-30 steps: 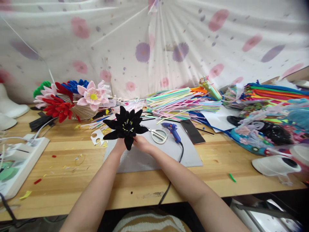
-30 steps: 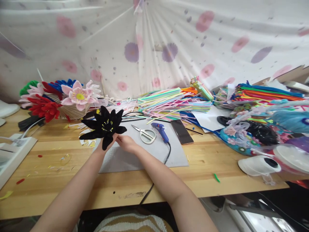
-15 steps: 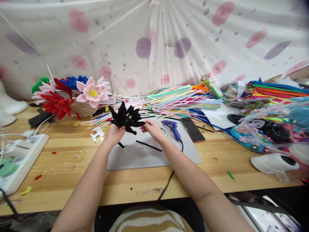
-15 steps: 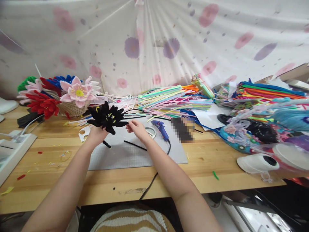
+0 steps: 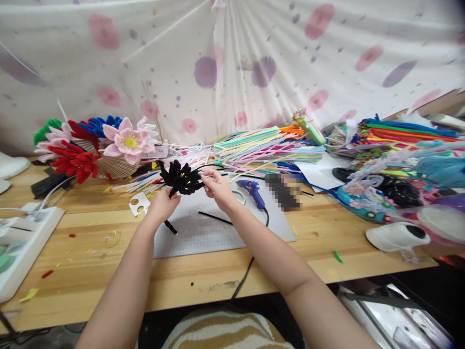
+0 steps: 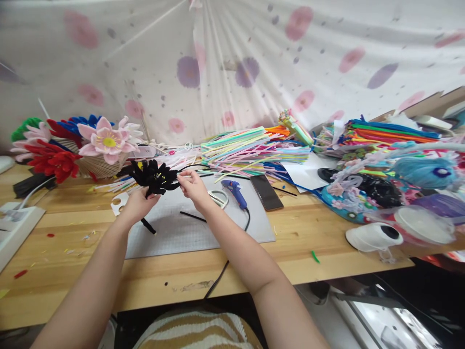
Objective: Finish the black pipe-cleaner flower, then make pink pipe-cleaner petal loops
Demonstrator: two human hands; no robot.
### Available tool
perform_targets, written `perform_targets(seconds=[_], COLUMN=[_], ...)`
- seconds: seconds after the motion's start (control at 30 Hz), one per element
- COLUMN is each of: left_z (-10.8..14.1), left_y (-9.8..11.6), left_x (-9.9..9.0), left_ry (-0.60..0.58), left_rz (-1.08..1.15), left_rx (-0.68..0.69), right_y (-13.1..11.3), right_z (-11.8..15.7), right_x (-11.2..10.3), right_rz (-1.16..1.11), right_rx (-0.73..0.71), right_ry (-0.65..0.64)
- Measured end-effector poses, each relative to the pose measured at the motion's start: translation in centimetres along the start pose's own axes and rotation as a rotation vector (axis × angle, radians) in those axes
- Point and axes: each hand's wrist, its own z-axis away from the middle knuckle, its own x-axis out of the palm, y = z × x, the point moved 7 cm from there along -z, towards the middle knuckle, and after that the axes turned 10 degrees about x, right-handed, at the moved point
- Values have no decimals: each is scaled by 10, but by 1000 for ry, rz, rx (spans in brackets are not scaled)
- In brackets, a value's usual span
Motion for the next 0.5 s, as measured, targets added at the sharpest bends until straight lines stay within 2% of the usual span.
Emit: perform_targets(seconds=[0.17,0.5], left_z=[-3,-3], left_y=[-12,-14], left_x=[11,15], left_ry=[-18,-18], left_rz=[21,48], left_rx=[-26,-15], right_y=[14,27], right_z=[-3,-10], right_x=[3,5], right_rz=[-178,-372], right_rx=[95,106], right_ry=[-29,-68])
